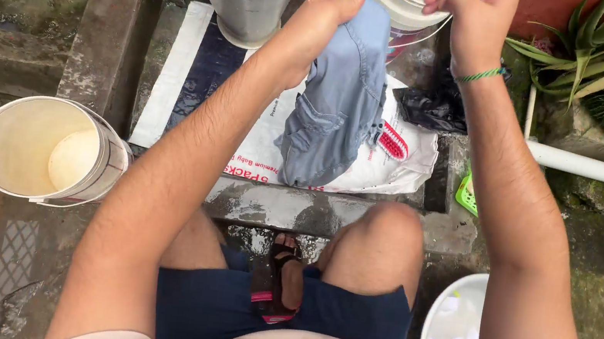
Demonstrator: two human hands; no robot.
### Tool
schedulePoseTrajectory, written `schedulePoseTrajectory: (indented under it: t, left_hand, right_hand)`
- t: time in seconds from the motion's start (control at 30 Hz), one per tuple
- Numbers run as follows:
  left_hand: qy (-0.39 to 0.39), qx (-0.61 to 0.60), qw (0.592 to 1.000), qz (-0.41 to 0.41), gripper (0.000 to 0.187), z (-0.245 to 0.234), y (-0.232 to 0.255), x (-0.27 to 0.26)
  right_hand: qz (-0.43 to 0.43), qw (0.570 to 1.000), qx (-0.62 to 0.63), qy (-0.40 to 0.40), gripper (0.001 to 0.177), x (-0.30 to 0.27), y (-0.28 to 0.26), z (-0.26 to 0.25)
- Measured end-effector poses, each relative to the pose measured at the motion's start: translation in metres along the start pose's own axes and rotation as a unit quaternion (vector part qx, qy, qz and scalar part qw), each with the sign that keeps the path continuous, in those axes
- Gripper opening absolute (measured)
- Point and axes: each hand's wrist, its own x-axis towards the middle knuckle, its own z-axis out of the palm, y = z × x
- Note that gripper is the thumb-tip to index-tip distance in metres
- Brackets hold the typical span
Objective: Hand washing a button-down shirt using a brush and soap in an outdoor washing area.
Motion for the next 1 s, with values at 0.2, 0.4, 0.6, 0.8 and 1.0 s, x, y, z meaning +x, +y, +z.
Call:
schedulePoseTrajectory:
  t: [0.2, 0.4, 0.6, 0.8, 1.0]
  left_hand:
    - [-0.072, -0.052, 0.996, -0.001, 0.063, -0.003, -0.023, 0.014]
    - [0.018, -0.125, 0.991, -0.048, 0.064, 0.018, 0.018, -0.017]
    - [0.029, -0.127, 0.990, 0.059, 0.064, -0.035, -0.007, -0.053]
    - [0.120, -0.183, 0.962, 0.162, 0.061, -0.077, 0.003, -0.090]
    - [0.177, -0.142, 0.947, 0.229, 0.065, -0.128, 0.011, -0.113]
  right_hand:
    - [0.225, 0.913, 0.339, -0.017, 0.033, -0.077, 0.073, 0.082]
    - [0.351, 0.877, 0.237, -0.228, 0.044, -0.113, 0.162, 0.175]
    - [0.430, 0.819, 0.214, -0.313, 0.047, -0.112, 0.172, 0.226]
    - [0.458, 0.824, 0.271, -0.196, 0.043, -0.074, 0.095, 0.209]
    - [0.242, 0.937, 0.171, -0.184, 0.037, -0.029, 0.032, 0.118]
